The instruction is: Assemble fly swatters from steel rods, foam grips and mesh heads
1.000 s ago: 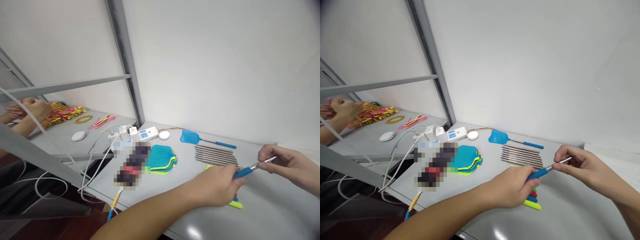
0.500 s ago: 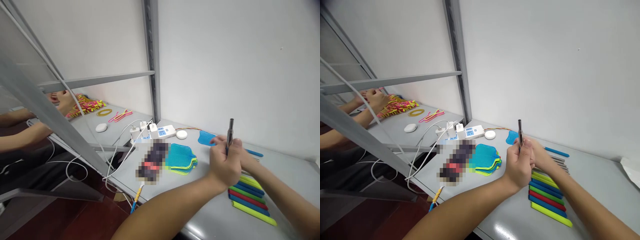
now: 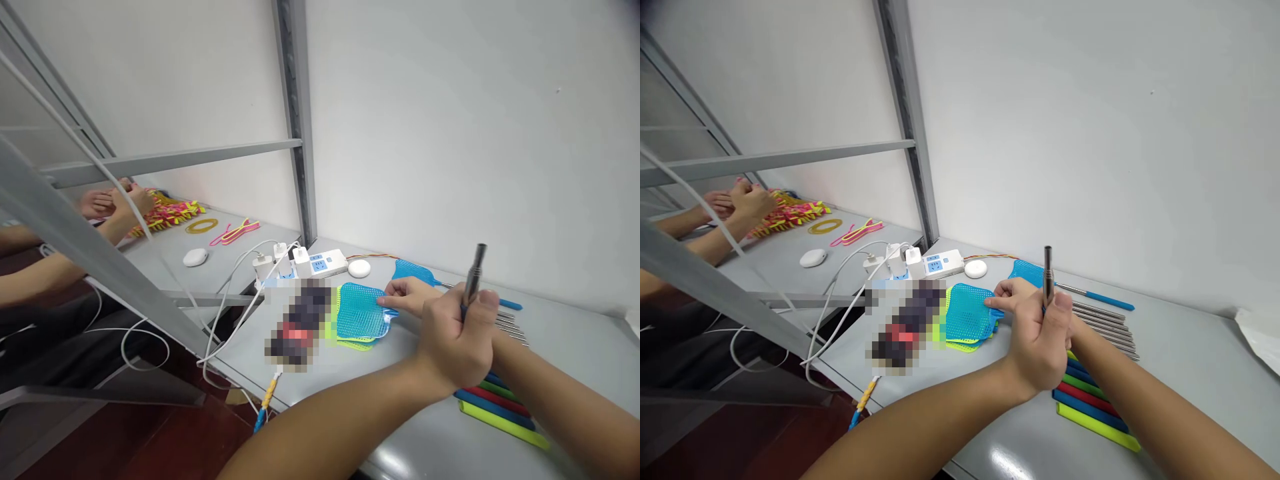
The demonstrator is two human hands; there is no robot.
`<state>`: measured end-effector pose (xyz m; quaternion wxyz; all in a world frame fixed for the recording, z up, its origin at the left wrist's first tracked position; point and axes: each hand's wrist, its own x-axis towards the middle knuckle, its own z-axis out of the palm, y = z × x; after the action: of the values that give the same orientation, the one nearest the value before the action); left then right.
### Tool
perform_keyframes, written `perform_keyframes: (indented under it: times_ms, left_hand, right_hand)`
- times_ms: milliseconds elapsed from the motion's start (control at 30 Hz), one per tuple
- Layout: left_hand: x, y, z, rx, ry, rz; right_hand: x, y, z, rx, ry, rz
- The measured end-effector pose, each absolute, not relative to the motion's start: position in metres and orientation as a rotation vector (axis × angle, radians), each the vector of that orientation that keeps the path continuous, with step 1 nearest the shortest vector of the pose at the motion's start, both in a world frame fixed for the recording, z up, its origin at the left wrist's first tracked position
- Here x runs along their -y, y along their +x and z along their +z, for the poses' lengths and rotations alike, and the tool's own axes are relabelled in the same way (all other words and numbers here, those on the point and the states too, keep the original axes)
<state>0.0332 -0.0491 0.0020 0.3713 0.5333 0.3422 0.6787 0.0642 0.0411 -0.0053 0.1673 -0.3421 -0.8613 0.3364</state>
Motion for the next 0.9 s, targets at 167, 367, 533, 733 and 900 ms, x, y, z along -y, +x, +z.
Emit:
perform_keyframes:
  times_ms: [167, 367, 533, 733, 900]
  left_hand:
    - [0.06, 0.045, -0.004, -0.798, 1.564, 1.651]
    - [0.059, 0.057, -0.026, -0.8, 1.679, 1.49]
    - [0.053, 0.06, -0.034, -0.956, 1.658, 1.295]
    - [0.053, 0.067, -0.028, -0.957, 1.468, 1.132]
    - [0.059, 0.074, -0.027, -0.93, 1.219, 0.774]
  right_hand:
    - [-0.043, 0.097, 0.009, 2.092, -1.091, 1.658]
    - [-0.025, 0.176, 0.003, 1.601, -1.093, 1.682]
    - [-0.005, 0.23, 0.001, 1.31, -0.979, 1.608]
    - [0.001, 0.25, -0.014, 0.857, -0.763, 1.601]
    - [0.003, 0.247, -0.021, 0.711, -0.693, 1.744]
